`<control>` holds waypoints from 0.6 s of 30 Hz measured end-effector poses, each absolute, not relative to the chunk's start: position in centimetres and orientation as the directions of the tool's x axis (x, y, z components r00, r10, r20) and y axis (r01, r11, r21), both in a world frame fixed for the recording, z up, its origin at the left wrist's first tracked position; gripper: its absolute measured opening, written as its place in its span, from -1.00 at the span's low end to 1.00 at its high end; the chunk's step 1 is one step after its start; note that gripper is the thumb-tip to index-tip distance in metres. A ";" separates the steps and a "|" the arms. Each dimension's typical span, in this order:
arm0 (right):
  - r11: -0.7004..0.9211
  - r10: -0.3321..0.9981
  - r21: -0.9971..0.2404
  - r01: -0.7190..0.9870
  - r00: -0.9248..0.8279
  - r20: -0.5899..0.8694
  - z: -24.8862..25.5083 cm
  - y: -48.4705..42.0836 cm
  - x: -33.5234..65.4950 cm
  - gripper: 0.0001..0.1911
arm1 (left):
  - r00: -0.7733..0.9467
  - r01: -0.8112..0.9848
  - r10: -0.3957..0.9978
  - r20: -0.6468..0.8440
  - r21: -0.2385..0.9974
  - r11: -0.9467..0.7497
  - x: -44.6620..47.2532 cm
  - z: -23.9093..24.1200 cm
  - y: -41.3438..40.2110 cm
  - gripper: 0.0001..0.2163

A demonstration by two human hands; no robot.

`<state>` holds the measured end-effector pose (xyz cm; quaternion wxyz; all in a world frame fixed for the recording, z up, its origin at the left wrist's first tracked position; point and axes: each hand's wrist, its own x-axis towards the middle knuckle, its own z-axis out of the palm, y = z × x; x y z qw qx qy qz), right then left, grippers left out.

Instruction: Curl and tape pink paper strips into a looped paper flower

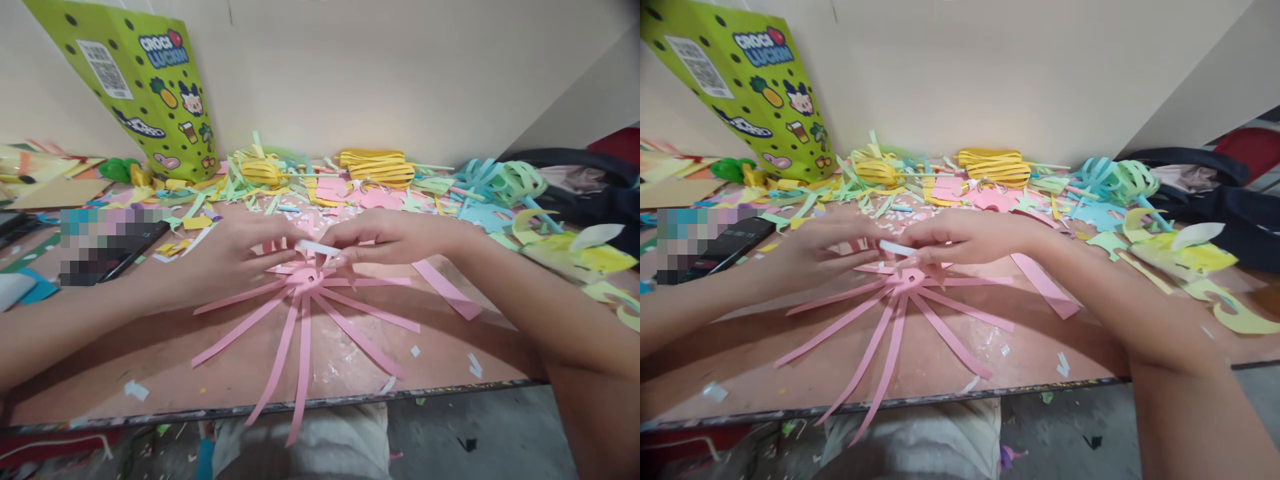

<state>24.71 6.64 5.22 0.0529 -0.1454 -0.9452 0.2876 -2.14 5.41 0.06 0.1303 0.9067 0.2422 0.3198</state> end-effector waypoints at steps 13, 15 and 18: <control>0.735 0.279 -0.627 0.259 -0.958 -0.068 4.1 9.7 25.8 -0.63 | 0.615 0.542 0.719 0.323 0.490 -0.683 -2.7 -0.8 8.8 -0.72; 0.733 0.293 -0.627 0.263 -0.954 -0.059 4.0 9.6 25.7 -0.64 | 0.621 0.574 0.696 0.359 0.396 -0.717 -2.8 -1.0 8.4 -0.65; 0.754 0.299 -0.601 0.265 -0.953 -0.045 3.9 8.8 25.1 -0.65 | 0.631 0.592 0.648 0.427 0.276 -0.758 -2.5 -0.8 7.2 -0.52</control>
